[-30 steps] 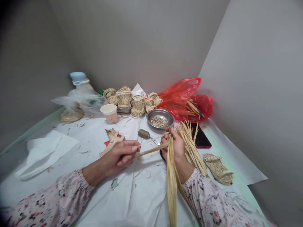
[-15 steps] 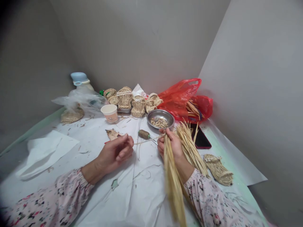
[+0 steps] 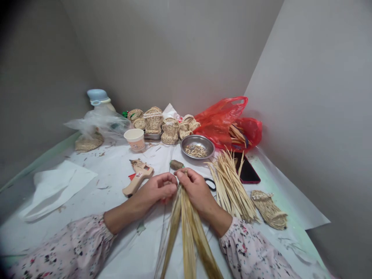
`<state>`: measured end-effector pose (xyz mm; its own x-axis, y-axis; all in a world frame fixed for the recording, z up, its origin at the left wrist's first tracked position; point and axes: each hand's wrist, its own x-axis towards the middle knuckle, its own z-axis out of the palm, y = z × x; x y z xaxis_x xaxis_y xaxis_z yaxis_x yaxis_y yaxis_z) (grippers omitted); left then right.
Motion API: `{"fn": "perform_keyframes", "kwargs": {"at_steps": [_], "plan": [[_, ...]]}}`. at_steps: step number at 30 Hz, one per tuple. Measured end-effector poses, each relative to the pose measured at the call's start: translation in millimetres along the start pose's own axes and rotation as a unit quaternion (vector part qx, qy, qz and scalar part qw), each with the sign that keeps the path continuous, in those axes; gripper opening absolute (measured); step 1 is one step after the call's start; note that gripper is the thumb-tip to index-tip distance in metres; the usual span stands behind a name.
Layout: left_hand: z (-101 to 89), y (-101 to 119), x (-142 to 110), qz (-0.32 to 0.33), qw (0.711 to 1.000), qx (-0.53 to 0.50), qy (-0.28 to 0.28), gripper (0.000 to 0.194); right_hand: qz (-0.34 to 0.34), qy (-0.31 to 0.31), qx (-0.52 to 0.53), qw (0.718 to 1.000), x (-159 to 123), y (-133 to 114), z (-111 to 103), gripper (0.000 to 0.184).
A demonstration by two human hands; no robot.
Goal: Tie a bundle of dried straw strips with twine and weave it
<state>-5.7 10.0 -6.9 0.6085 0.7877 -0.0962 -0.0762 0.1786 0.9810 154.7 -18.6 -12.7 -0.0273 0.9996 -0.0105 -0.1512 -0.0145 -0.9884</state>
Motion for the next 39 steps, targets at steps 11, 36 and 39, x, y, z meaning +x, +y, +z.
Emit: {"fn": "perform_keyframes", "kwargs": {"at_steps": [11,36,39], "plan": [[-5.0,3.3,-0.8,-0.052,0.997,-0.061,0.012,0.020,0.038,-0.060,0.017,0.997,-0.4,-2.1,-6.6,0.030],[-2.1,6.0,-1.3,0.019,0.988,0.150,0.034,0.029,0.031,-0.070,-0.015,0.997,1.1,-3.6,-8.3,0.028],[-4.3,4.5,0.3,0.031,0.989,0.126,0.065,0.027,0.017,-0.069,-0.005,0.997,0.6,-6.8,-6.7,0.035]]}}
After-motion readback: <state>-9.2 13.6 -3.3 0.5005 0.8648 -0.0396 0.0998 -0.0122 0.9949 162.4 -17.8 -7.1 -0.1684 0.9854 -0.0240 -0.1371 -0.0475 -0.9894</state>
